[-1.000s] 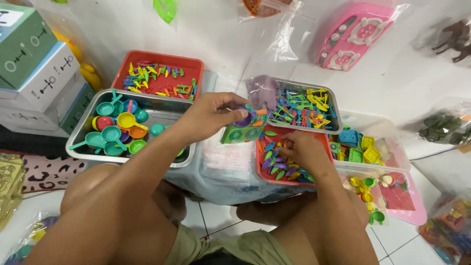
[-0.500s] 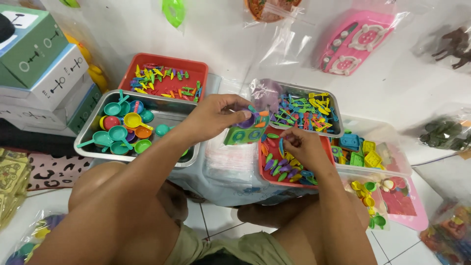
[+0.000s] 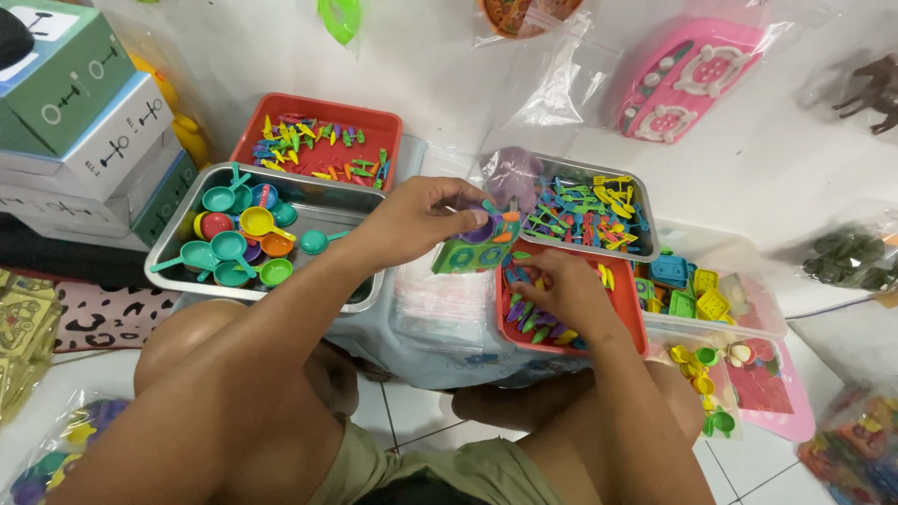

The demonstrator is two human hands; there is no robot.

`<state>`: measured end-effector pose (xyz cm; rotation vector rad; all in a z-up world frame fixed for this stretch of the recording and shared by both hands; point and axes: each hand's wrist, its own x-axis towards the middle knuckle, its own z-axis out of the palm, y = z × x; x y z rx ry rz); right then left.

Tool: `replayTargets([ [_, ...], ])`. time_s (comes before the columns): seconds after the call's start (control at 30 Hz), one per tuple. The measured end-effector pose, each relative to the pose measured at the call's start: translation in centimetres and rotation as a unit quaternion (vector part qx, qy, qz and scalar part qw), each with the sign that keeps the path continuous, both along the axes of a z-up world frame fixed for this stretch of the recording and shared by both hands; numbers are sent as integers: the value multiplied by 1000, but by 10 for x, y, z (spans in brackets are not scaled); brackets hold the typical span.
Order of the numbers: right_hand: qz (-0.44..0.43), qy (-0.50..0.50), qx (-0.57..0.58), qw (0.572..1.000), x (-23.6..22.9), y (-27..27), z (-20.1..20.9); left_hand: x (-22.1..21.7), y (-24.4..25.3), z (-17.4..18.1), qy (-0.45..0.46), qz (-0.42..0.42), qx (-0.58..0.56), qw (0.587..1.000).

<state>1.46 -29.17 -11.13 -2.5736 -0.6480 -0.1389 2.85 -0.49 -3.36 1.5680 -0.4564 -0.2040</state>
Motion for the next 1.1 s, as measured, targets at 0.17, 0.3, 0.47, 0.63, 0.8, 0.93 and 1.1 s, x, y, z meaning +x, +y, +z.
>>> replayTargets([
  [0.17,-37,15,-102,994,14,9,-25,-4,0,4,4,0,13,1000],
  [0.3,-23,58,-60,996,19,4,-22,0,1,-1,3,2,13,1000],
  [0.47,-44,73,37,996,5,-8,6,6,1,-8,4,-8,-5,1000],
  [0.63,-79,38,181,980,31,-52,29,12,7,-14,-18,2,-17,1000],
  [0.8,94,8,534,841,32,-69,102,-9,3,22,17,-42,96,994],
  [0.93,227,-44,547,805,5,-39,156,-8,-1,17,7,-50,104,993],
  [1.1,128,-185,397,890,-4,-8,174,-11,0,16,-24,-47,171,984],
])
